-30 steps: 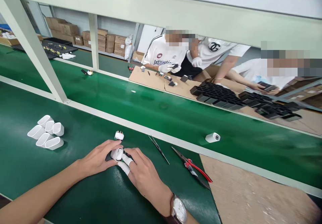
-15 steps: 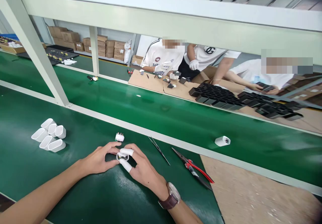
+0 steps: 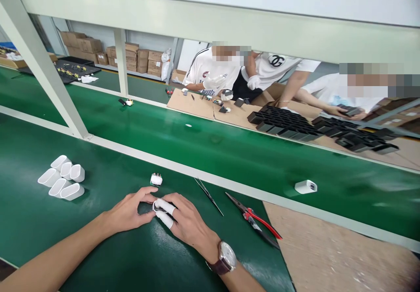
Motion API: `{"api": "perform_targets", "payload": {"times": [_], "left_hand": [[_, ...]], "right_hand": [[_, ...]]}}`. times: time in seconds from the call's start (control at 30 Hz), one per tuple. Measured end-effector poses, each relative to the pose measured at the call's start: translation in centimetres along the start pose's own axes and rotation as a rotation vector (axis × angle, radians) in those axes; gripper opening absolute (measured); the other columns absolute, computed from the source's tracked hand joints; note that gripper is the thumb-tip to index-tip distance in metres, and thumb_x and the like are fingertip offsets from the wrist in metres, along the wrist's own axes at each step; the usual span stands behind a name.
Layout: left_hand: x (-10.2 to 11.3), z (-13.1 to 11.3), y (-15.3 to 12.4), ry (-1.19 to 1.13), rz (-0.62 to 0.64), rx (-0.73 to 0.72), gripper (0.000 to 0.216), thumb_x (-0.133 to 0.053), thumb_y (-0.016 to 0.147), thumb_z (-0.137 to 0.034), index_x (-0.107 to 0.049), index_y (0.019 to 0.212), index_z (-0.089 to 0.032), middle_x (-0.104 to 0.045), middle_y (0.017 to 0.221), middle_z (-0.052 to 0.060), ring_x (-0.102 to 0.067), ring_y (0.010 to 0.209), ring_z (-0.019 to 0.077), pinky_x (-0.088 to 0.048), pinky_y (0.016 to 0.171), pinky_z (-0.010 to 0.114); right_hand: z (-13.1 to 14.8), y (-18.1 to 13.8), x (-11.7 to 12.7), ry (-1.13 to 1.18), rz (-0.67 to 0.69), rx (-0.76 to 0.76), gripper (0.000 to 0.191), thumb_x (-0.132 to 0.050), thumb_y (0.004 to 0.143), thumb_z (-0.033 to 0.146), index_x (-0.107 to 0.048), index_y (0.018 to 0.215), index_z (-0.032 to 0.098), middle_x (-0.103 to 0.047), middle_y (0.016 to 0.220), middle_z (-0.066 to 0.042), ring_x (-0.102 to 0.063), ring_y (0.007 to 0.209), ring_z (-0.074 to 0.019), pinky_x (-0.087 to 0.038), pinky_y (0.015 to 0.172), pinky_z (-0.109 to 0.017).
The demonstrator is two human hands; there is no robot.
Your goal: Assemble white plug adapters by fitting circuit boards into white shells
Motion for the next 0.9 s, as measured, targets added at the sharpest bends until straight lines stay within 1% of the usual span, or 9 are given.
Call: {"api": "perform_targets", "payload": {"times": [0.13, 0.33, 0.4, 0.5, 0.57, 0.63, 0.73, 0.8, 0.9], "left_hand": [[0.0, -0.1, 0.0, 0.024, 0.004, -0.002, 0.065, -0.067, 0.096, -0.024, -0.034, 0.151, -0.036, -0.076, 0.131, -0.003, -0.072, 0.121, 0.0185, -0.057, 0.104, 0.035], [0.0, -0.4, 0.0, 0.049, -0.001, -0.026, 0.066, -0.066, 0.096, -0.023, -0.032, 0.152, -0.035, -0.076, 0.129, -0.002, -0.072, 0.121, 0.0193, -0.056, 0.107, 0.038], [0.1, -0.5, 0.0, 0.073, -0.021, -0.045, 0.064, -0.066, 0.095, -0.023, -0.036, 0.15, -0.033, -0.077, 0.128, -0.001, -0.073, 0.12, 0.0204, -0.057, 0.106, 0.038], [0.3, -1.1, 0.0, 0.104, -0.054, -0.113, 0.053, -0.067, 0.096, -0.023, -0.046, 0.145, -0.03, -0.076, 0.126, 0.002, -0.074, 0.116, 0.0218, -0.059, 0.102, 0.037], [0.3, -1.8, 0.1, 0.126, -0.053, -0.187, 0.042, -0.064, 0.099, -0.022, -0.055, 0.139, -0.029, -0.076, 0.123, 0.004, -0.074, 0.111, 0.0214, -0.061, 0.099, 0.036], [0.3, -2.8, 0.1, 0.158, -0.046, -0.283, 0.036, -0.061, 0.102, -0.02, -0.059, 0.137, -0.028, -0.075, 0.123, 0.006, -0.073, 0.111, 0.0215, -0.061, 0.098, 0.037], [0.1, -3.7, -0.1, 0.256, -0.062, -0.406, 0.038, -0.06, 0.103, -0.017, -0.058, 0.14, -0.026, -0.072, 0.129, 0.01, -0.07, 0.119, 0.0246, -0.061, 0.102, 0.041], [0.0, -3.9, -0.4, 0.322, -0.084, -0.447, 0.039, -0.059, 0.103, -0.015, -0.057, 0.141, -0.025, -0.07, 0.132, 0.011, -0.069, 0.122, 0.026, -0.061, 0.104, 0.043], [-0.2, -3.4, -0.6, 0.322, -0.111, -0.433, 0.038, -0.057, 0.103, -0.014, -0.056, 0.139, -0.025, -0.07, 0.131, 0.011, -0.071, 0.119, 0.0246, -0.062, 0.101, 0.039]], "right_hand": [[-0.1, -0.2, -0.2, -0.001, -0.012, -0.025, 0.021, -0.058, 0.107, 0.021, -0.061, 0.128, 0.021, -0.07, 0.114, -0.01, -0.065, 0.1, -0.0244, -0.056, 0.085, -0.042], [0.1, 0.1, 0.4, -0.001, -0.025, -0.049, 0.024, -0.059, 0.107, 0.026, -0.062, 0.131, 0.023, -0.072, 0.112, -0.009, -0.069, 0.097, -0.0227, -0.056, 0.084, -0.039], [0.2, 0.4, 0.6, -0.041, 0.026, -0.059, 0.022, -0.056, 0.108, 0.025, -0.064, 0.129, 0.023, -0.072, 0.112, -0.009, -0.069, 0.097, -0.0231, -0.055, 0.085, -0.04], [-0.3, 0.6, 1.1, 0.035, 0.116, -0.123, 0.022, -0.059, 0.108, 0.031, -0.065, 0.128, 0.024, -0.072, 0.116, -0.008, -0.07, 0.098, -0.0225, -0.057, 0.087, -0.038], [-0.9, 0.6, 1.7, 0.101, 0.139, -0.171, 0.026, -0.063, 0.106, 0.035, -0.064, 0.128, 0.022, -0.072, 0.12, -0.009, -0.071, 0.102, -0.0227, -0.058, 0.088, -0.037], [-1.3, 0.6, 2.4, 0.095, 0.154, -0.195, 0.025, -0.064, 0.105, 0.036, -0.065, 0.124, 0.02, -0.073, 0.12, -0.009, -0.07, 0.105, -0.0234, -0.058, 0.09, -0.037], [-1.4, 0.6, 2.9, -0.018, 0.238, -0.19, 0.019, -0.063, 0.105, 0.034, -0.069, 0.117, 0.02, -0.073, 0.117, -0.009, -0.071, 0.105, -0.0242, -0.057, 0.093, -0.039], [-1.6, 0.6, 3.1, -0.139, 0.317, -0.217, 0.018, -0.065, 0.104, 0.032, -0.071, 0.114, 0.018, -0.073, 0.114, -0.01, -0.071, 0.102, -0.026, -0.057, 0.091, -0.04], [-3.2, 0.3, 4.1, -0.366, 0.403, -0.357, 0.02, -0.062, 0.103, 0.026, -0.07, 0.116, 0.013, -0.071, 0.115, -0.016, -0.07, 0.103, -0.0311, -0.057, 0.089, -0.044]]}}
Point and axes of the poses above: each hand's wrist, its own y-axis towards the middle knuckle, its own x-axis out of the back of the hand, z = x × y, the point moved 7 cm from there along y, towards the middle knuckle
